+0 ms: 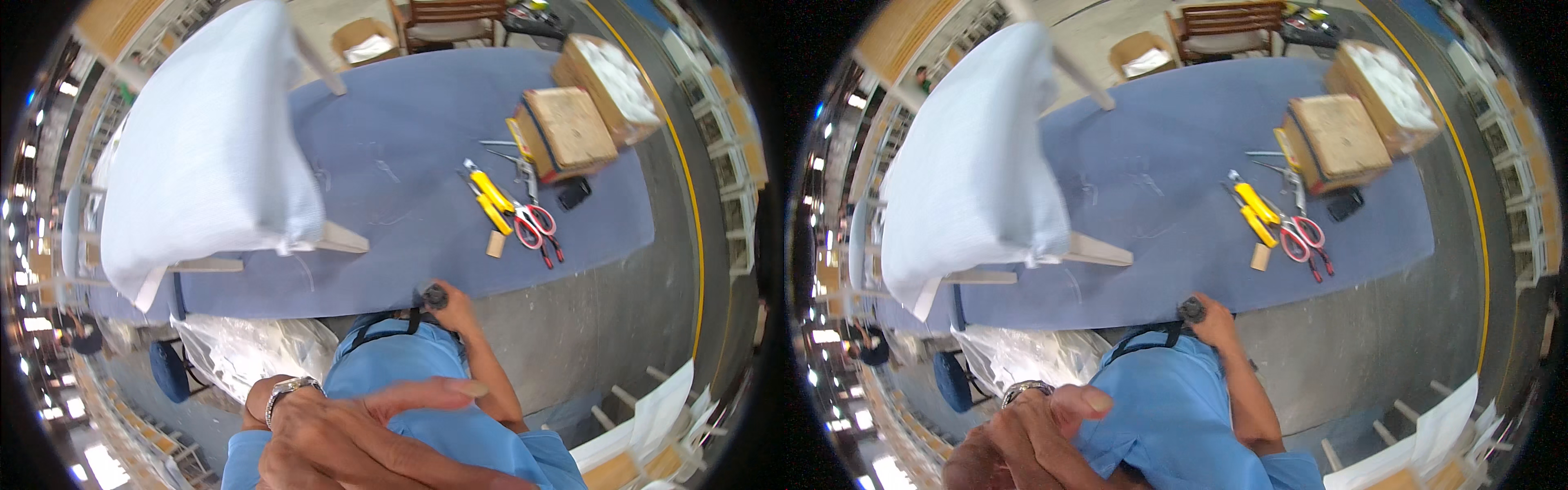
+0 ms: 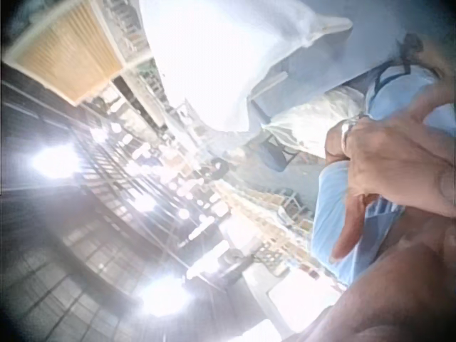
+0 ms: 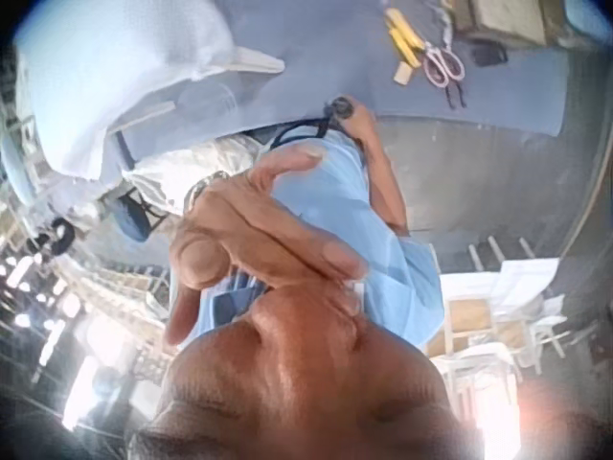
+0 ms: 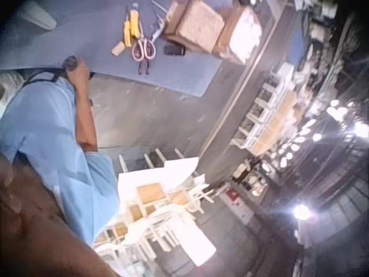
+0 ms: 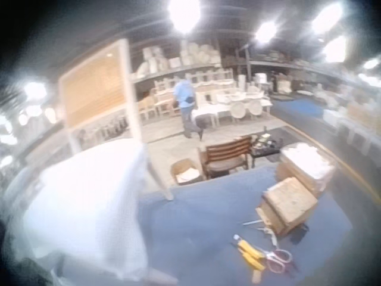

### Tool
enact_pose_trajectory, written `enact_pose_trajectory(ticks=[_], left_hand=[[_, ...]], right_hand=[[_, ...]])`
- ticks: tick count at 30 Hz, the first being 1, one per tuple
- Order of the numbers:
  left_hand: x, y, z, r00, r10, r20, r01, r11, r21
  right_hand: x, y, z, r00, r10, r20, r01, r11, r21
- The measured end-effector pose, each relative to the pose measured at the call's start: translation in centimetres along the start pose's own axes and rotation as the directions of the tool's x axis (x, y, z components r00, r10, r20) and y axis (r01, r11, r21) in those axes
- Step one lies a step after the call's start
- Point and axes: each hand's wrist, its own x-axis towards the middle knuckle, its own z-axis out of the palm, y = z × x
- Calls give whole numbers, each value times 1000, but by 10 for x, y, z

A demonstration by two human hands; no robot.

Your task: The person covers a chair seat with white fabric, smooths and folds the edges, and secures the fabric using a staple gun. They also use a utility knife to trim excess fabric and a screwdriver to adjust the fit around the chair legs.

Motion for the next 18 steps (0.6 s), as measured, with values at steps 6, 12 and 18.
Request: enact_pose_trajectory(ticks=[6, 12, 18], left_hand=[[-92, 44, -97, 996, -78, -30, 84, 887, 455], [-268, 39, -192, 593, -479, -647, 802, 424, 421], [-514, -67, -205, -509, -275, -815, 613, 549, -568]], right_hand=[[29, -59, -7, 989, 10, -145, -52, 956, -290], [101, -81, 10, 928, -153, -341, 9, 921, -389], [137, -43, 46, 911, -341, -233, 186, 842, -506]])
